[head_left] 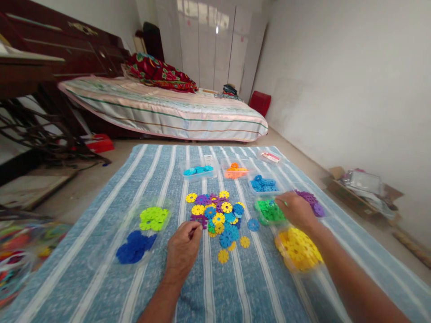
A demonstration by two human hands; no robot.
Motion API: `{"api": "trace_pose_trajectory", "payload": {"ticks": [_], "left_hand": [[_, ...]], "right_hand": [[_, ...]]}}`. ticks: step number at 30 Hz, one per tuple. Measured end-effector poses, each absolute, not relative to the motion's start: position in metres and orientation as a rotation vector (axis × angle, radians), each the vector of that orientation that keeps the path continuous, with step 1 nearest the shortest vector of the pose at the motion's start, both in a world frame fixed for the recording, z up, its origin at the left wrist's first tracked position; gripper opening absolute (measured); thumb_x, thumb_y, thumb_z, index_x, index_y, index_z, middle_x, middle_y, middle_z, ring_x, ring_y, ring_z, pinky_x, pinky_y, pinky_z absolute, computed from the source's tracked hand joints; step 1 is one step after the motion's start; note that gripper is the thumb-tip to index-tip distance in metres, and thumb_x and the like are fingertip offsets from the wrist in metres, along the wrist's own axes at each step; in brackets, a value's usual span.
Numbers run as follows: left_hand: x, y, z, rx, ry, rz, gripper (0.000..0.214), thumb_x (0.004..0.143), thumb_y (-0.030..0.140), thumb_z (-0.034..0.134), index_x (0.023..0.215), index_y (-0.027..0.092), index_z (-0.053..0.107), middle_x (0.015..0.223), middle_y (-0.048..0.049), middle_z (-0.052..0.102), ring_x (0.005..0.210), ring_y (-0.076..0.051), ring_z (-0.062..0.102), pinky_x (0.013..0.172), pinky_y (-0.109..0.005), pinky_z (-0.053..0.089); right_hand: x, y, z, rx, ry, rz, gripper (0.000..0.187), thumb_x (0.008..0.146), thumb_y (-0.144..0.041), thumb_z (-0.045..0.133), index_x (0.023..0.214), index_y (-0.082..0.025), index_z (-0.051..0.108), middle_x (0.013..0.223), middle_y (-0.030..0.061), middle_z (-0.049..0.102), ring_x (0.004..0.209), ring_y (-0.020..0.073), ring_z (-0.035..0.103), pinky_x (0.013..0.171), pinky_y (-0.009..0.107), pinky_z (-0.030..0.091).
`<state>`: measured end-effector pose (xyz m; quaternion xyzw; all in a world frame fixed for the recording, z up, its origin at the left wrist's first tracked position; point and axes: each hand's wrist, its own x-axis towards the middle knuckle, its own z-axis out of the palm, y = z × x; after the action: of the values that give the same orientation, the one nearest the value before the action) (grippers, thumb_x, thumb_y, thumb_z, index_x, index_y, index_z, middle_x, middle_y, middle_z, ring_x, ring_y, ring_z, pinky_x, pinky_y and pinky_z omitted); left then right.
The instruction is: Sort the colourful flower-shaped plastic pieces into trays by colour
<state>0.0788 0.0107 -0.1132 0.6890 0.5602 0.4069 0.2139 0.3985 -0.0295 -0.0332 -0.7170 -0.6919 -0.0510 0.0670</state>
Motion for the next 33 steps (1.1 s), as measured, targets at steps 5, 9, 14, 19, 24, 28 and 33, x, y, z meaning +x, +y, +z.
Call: {"api": "trace_pose_trajectory", "payload": {"ticks": [5, 9, 14, 19, 24, 28, 33], "left_hand": [[0.079, 0.011, -0.112, 1.896, 1.551, 1.125, 0.023, 0.078, 0.038, 0.046, 0.074, 0.021, 0.061, 0.074, 0.0009, 0.064, 0.067, -0.014, 0.059, 0.066, -0.023, 0.045], [0.079, 0.012, -0.111, 1.911, 1.566, 1.123, 0.023, 0.077, 0.038, 0.046, 0.072, 0.021, 0.061, 0.073, 0.0011, 0.064, 0.067, -0.014, 0.06, 0.066, -0.023, 0.046], [0.078, 0.013, -0.112, 1.934, 1.569, 1.125, 0.023, 0.077, 0.037, 0.046, 0.072, 0.021, 0.062, 0.074, 0.0011, 0.065, 0.067, -0.014, 0.06, 0.066, -0.023, 0.046], [0.077, 0.014, -0.116, 1.947, 1.56, 1.099, 0.024, 0.078, 0.038, 0.046, 0.074, 0.021, 0.062, 0.075, 0.001, 0.065, 0.068, -0.014, 0.061, 0.067, -0.024, 0.046], [0.077, 0.014, -0.116, 1.933, 1.551, 1.115, 0.023, 0.077, 0.038, 0.046, 0.074, 0.021, 0.062, 0.075, 0.0005, 0.065, 0.068, -0.014, 0.061, 0.068, -0.024, 0.046], [0.078, 0.013, -0.112, 1.933, 1.539, 1.127, 0.023, 0.077, 0.038, 0.046, 0.072, 0.021, 0.061, 0.073, 0.0009, 0.065, 0.068, -0.014, 0.061, 0.067, -0.024, 0.046], [0.078, 0.013, -0.112, 1.923, 1.541, 1.107, 0.024, 0.077, 0.038, 0.046, 0.072, 0.021, 0.062, 0.075, 0.0006, 0.065, 0.07, -0.014, 0.061, 0.068, -0.024, 0.047]], "right_hand": [[0.408, -0.013, -0.032, -2.257, -2.21, -0.045, 0.027, 0.089, -0.025, 0.039, 0.088, -0.019, 0.066, 0.091, 0.0054, 0.066, 0.087, 0.0154, 0.059, 0.078, 0.024, 0.039], [0.409, 0.0, -0.03, -2.346, -2.295, -0.002, 0.026, 0.083, -0.028, 0.051, 0.102, -0.018, 0.065, 0.104, 0.0091, 0.064, 0.101, 0.0189, 0.056, 0.084, 0.026, 0.04], [0.408, 0.001, -0.029, -2.44, -2.434, 0.035, 0.025, 0.076, -0.027, 0.057, 0.096, -0.018, 0.068, 0.102, 0.0108, 0.066, 0.104, 0.023, 0.054, 0.087, 0.031, 0.04], [0.41, -0.01, -0.029, -2.565, -2.474, 0.065, 0.025, 0.078, -0.028, 0.052, 0.083, -0.013, 0.071, 0.088, 0.015, 0.069, 0.089, 0.0244, 0.062, 0.078, 0.032, 0.045], [0.409, -0.006, -0.026, -2.641, -2.394, 0.027, 0.032, 0.086, -0.028, 0.04, 0.092, -0.015, 0.069, 0.09, 0.0149, 0.069, 0.087, 0.024, 0.065, 0.072, 0.031, 0.047], [0.403, 0.004, -0.028, -2.656, -2.366, 0.024, 0.031, 0.085, -0.033, 0.044, 0.102, -0.018, 0.065, 0.097, 0.0135, 0.068, 0.092, 0.0244, 0.065, 0.073, 0.031, 0.047], [0.402, 0.01, -0.032, -2.673, -2.381, 0.057, 0.032, 0.083, -0.039, 0.049, 0.098, -0.017, 0.067, 0.094, 0.0141, 0.069, 0.089, 0.0252, 0.065, 0.072, 0.031, 0.048]]}}
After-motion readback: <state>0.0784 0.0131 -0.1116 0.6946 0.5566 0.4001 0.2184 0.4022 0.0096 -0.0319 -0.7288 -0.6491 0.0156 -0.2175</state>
